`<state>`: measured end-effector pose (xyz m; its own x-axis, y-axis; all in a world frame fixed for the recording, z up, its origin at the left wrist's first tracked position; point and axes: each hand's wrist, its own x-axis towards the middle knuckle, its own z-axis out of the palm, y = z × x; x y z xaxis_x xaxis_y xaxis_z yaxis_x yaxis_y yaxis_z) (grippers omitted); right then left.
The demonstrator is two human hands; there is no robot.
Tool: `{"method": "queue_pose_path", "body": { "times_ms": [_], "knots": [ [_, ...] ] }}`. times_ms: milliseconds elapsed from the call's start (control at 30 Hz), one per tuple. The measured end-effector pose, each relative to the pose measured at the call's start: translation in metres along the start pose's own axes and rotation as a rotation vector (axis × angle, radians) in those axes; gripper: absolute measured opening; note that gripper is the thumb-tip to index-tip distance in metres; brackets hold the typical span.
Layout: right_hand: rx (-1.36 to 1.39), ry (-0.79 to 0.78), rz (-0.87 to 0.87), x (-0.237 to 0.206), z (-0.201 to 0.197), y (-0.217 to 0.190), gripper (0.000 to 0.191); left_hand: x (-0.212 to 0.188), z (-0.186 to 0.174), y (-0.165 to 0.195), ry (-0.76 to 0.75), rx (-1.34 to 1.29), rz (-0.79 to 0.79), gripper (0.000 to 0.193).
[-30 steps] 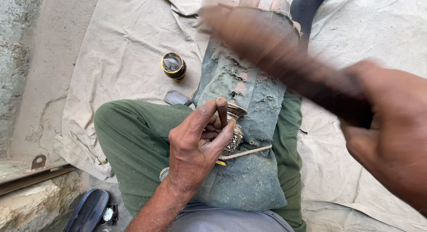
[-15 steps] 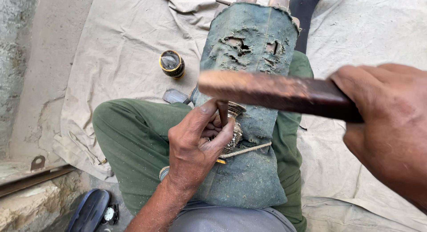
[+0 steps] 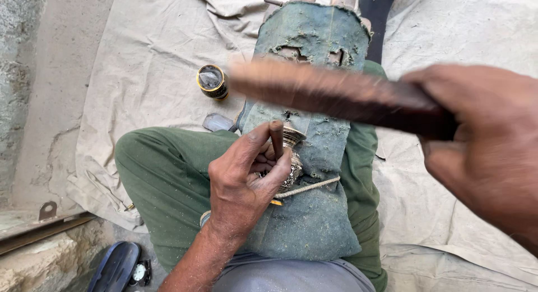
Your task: The person sits on the ground with a worn fabric cushion across their lap holding a small engraved metal vase. They hold a punch against the vase surface with one hand and repeatedly strike it with a wooden mallet held in the other hand, repositioning the punch and rotating the vase to work different areas of the decoration.
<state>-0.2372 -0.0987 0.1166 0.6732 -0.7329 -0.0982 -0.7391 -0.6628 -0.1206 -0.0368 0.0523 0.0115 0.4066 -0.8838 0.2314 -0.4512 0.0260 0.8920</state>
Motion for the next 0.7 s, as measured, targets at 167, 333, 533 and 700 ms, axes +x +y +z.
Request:
{"method": "queue_pose_path", "body": {
  "times_ms": [167, 333, 533, 700],
  "knots": [
    [0.422, 0.165, 0.183, 0.002, 0.001, -0.001, 0.027, 0.005, 0.001, 0.005, 0.010, 0.057, -0.019, 0.041],
    [-0.359, -0.243, 0.184, -0.017, 0.027, 0.034, 0.034, -0.003, -0.002, 0.004, 0.077, -0.118, -0.138, 0.041],
    [0.925, 0.096, 0.619, -0.072, 0.155, 0.058, 0.038, -0.024, -0.072, -0.071, 0.140, 0.083, -0.267, 0.040],
    [1.622, 0.091, 0.849, -0.127, 0.250, 0.014, 0.050, -0.047, -0.131, -0.120, -0.214, 1.012, -0.346, 0.044]
  ]
}}
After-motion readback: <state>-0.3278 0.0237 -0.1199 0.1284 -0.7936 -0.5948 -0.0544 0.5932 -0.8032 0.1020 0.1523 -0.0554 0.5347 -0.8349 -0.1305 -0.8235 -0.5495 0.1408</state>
